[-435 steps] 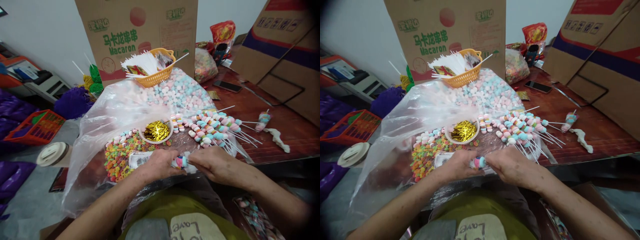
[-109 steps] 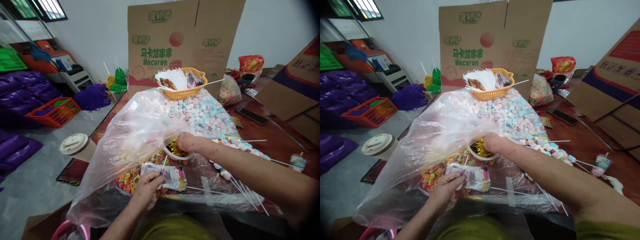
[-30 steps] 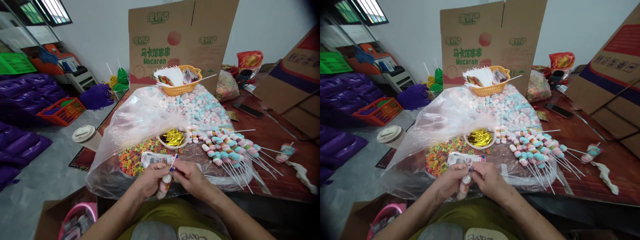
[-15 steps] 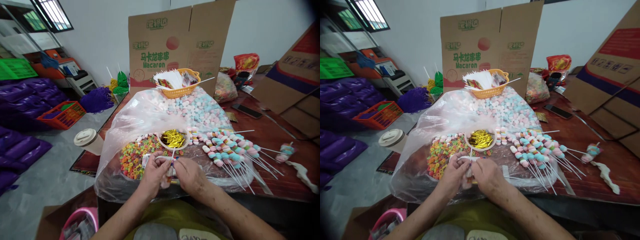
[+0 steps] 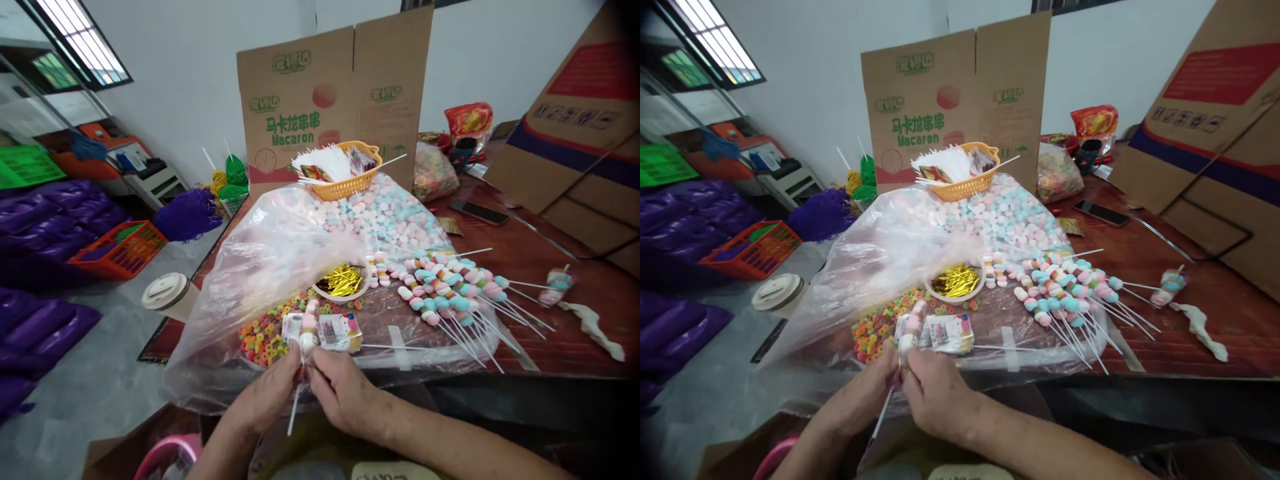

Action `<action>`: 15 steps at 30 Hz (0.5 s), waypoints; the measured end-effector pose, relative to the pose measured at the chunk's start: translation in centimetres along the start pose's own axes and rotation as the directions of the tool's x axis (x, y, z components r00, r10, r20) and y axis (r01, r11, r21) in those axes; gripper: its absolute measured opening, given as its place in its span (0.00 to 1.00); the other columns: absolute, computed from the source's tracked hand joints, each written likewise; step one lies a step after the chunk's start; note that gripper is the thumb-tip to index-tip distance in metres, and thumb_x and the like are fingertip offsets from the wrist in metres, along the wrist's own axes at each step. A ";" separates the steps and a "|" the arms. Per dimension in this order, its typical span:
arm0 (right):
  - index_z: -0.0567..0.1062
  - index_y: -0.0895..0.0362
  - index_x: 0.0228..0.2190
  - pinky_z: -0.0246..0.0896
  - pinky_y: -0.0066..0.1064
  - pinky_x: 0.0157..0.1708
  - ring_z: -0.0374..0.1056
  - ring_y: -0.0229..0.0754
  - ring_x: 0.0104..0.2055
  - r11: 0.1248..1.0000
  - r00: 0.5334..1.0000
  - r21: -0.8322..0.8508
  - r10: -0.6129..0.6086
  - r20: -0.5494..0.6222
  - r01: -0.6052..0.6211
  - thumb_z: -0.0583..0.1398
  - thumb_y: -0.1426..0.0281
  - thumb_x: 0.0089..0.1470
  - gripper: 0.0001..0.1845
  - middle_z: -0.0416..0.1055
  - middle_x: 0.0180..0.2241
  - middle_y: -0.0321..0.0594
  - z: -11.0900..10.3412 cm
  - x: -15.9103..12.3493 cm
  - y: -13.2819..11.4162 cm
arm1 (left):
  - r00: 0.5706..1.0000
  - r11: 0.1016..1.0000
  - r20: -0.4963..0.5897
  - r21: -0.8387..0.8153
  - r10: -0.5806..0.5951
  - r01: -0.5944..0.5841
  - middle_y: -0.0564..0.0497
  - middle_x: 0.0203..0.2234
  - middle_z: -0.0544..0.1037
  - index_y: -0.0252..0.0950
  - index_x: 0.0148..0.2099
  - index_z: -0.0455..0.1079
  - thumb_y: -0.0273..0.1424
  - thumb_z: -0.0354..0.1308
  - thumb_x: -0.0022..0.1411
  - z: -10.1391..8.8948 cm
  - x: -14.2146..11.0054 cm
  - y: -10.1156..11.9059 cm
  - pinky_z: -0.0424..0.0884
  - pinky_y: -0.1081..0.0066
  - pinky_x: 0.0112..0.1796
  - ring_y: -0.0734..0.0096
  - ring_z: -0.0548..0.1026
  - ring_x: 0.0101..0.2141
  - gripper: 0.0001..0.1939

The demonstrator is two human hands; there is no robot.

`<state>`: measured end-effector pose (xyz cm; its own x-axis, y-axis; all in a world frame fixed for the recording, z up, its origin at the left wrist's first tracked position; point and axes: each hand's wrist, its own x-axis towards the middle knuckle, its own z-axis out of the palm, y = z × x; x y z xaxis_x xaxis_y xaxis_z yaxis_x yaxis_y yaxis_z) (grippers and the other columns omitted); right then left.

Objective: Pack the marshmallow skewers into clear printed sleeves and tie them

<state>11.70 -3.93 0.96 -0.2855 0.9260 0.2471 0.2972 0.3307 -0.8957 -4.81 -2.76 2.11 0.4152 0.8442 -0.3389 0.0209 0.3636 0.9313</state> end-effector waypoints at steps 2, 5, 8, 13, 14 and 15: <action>0.58 0.56 0.20 0.48 0.24 0.22 0.51 0.32 0.21 0.956 0.983 0.236 0.154 0.098 -0.174 0.51 0.69 0.52 0.10 0.56 0.18 0.30 0.5 0.0 -0.1 | 0.999 0.995 -0.018 0.099 0.029 -0.027 0.50 0.32 0.77 0.35 0.41 0.72 0.43 0.48 0.61 1.6 0.4 -0.9 0.66 0.67 0.46 0.67 0.72 0.37 0.20; 0.58 0.54 0.20 0.40 0.23 0.13 0.43 0.30 0.12 0.706 0.837 0.455 0.415 0.356 -0.543 0.51 0.59 0.52 0.15 0.50 0.11 0.25 0.2 -0.2 0.7 | 0.991 0.965 -0.034 0.234 0.129 -0.118 0.51 0.27 0.75 0.33 0.35 0.71 0.44 0.49 0.60 2.6 0.8 -1.2 0.67 0.69 0.41 0.68 0.71 0.33 0.19; 0.60 0.55 0.17 0.41 0.24 0.12 0.45 0.30 0.11 0.694 0.760 0.337 0.490 0.428 -0.637 0.49 0.50 0.52 0.24 0.53 0.10 0.28 -1.3 -0.8 1.8 | 0.963 0.924 -0.099 0.319 0.253 -0.210 0.51 0.25 0.74 0.33 0.31 0.70 0.43 0.49 0.59 2.8 1.4 -1.1 0.66 0.71 0.36 0.68 0.70 0.31 0.19; 0.68 0.57 0.38 0.63 0.30 0.33 0.65 0.39 0.34 0.887 0.912 0.350 0.376 -0.162 -0.303 0.58 0.54 0.48 0.21 0.69 0.32 0.39 -3.5 -3.8 3.2 | 0.957 0.714 0.133 0.641 0.258 -0.282 0.53 0.14 0.67 0.36 0.20 0.66 0.42 0.54 0.55 5.5 3.5 -1.9 0.60 0.74 0.26 0.71 0.65 0.21 0.18; 0.66 0.56 0.40 0.64 0.33 0.35 0.66 0.40 0.34 0.858 0.884 0.405 0.421 -0.204 -0.315 0.58 0.55 0.48 0.22 0.70 0.32 0.40 -4.0 -5.1 3.8 | 0.939 0.648 0.260 0.679 0.226 -0.344 0.54 0.13 0.66 0.37 0.19 0.67 0.43 0.57 0.52 6.0 4.1 -2.0 0.60 0.74 0.26 0.71 0.65 0.20 0.17; 0.66 0.56 0.40 0.65 0.35 0.34 0.68 0.41 0.32 0.825 0.828 0.447 0.493 -0.267 -0.347 0.58 0.54 0.48 0.22 0.70 0.30 0.39 -4.7 -6.9 4.6 | 0.916 0.585 0.345 0.707 0.205 -0.397 0.54 0.13 0.66 0.38 0.20 0.68 0.43 0.58 0.51 6.3 4.8 -2.0 0.59 0.73 0.26 0.70 0.65 0.20 0.16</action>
<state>19.29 -7.96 -3.19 0.1535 0.9784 -0.1386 -0.0629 -0.1303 -0.9895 2.82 -1.89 -0.50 0.6980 0.7123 -0.0734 0.4906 -0.4010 0.7737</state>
